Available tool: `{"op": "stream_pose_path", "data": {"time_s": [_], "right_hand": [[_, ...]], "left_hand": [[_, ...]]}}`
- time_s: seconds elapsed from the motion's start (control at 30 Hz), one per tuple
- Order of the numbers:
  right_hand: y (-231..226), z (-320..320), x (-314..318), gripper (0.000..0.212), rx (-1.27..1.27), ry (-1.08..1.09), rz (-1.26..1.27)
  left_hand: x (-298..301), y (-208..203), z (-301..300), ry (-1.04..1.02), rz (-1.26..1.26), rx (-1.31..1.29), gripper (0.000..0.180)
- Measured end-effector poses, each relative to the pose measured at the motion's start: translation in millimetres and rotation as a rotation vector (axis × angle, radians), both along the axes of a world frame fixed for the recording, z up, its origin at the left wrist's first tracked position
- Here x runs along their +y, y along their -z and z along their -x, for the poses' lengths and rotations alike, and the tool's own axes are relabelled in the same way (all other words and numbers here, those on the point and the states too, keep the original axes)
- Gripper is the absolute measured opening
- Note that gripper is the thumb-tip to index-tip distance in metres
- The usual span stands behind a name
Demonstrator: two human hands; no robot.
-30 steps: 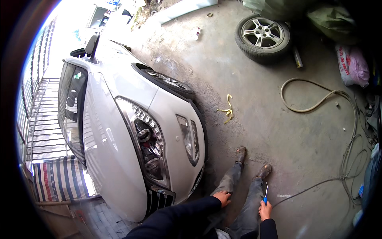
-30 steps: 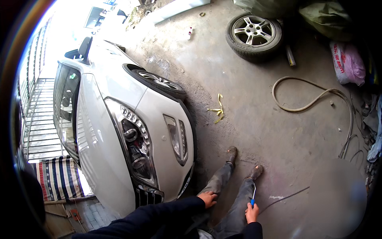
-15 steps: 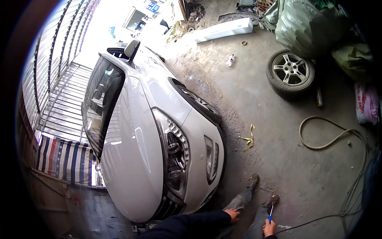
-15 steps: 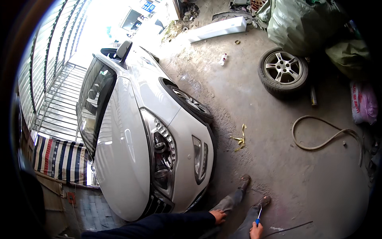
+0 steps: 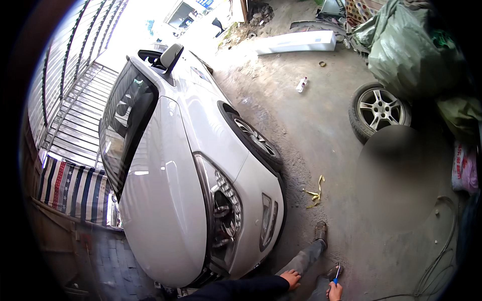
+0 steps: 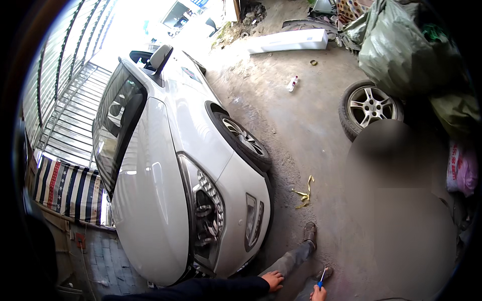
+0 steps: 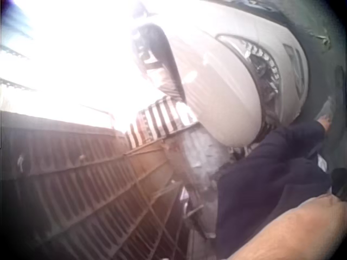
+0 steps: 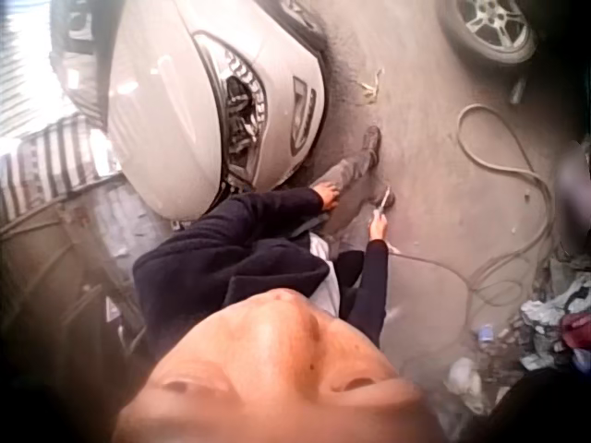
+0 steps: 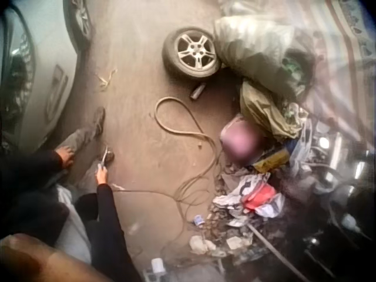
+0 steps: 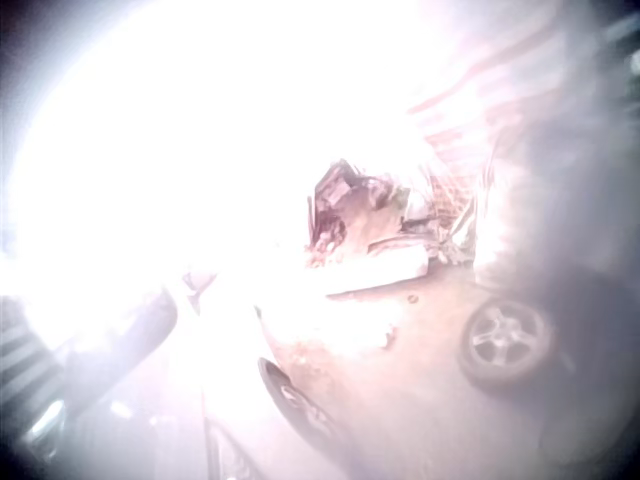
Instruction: The person walks through a cluttered workshop carrying a black plastic panel and a blue-handled tool, then approaches a white car. They use the tool to pry and adjust the panel along the front fender and side mirror area, repeatedly inserting the tool into gaps and pressing the panel into place. The person also touches the front bumper and hood while inspecting alignment.
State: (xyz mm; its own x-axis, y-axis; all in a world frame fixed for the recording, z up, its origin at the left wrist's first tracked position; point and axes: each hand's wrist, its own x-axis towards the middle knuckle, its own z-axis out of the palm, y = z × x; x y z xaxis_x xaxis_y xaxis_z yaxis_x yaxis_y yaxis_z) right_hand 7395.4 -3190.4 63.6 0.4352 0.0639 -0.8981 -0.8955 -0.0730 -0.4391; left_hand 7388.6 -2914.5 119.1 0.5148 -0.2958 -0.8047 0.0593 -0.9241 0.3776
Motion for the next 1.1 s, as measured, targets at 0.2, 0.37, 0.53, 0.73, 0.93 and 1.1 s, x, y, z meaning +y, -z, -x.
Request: {"op": "stream_pose_path", "data": {"time_s": [0.2,0.37,0.53,0.73,0.93,1.1], "right_hand": [[-0.4,-95.7,47.4,0.032,-0.037,-0.107,0.042],[-0.7,-210.4,89.1,0.025,-0.037,-0.092,0.103],[16.4,-310.9,112.2,0.024,-0.092,-0.144,0.117],[27.1,-468.9,125.5,0.035,-0.21,-0.271,0.142],[45.7,-573.1,126.7,0.039,-0.164,-0.257,0.209],[54.8,-635.0,155.5,0.042,-0.165,-0.333,0.216]], "left_hand": [[49.2,-16.5,-109.4,0.129,-0.103,-0.121,0.07],[83.6,-32.1,-251.9,0.253,-0.21,-0.255,0.075],[126.9,-47.8,-395.4,0.234,-0.279,-0.413,0.073],[186.1,-46.3,-566.1,0.14,-0.412,-0.476,0.082],[234.7,-56.9,-694.1,0.103,-0.417,-0.6,0.084],[295.5,-77.1,-798.8,0.062,-0.382,-0.692,0.086]]}}
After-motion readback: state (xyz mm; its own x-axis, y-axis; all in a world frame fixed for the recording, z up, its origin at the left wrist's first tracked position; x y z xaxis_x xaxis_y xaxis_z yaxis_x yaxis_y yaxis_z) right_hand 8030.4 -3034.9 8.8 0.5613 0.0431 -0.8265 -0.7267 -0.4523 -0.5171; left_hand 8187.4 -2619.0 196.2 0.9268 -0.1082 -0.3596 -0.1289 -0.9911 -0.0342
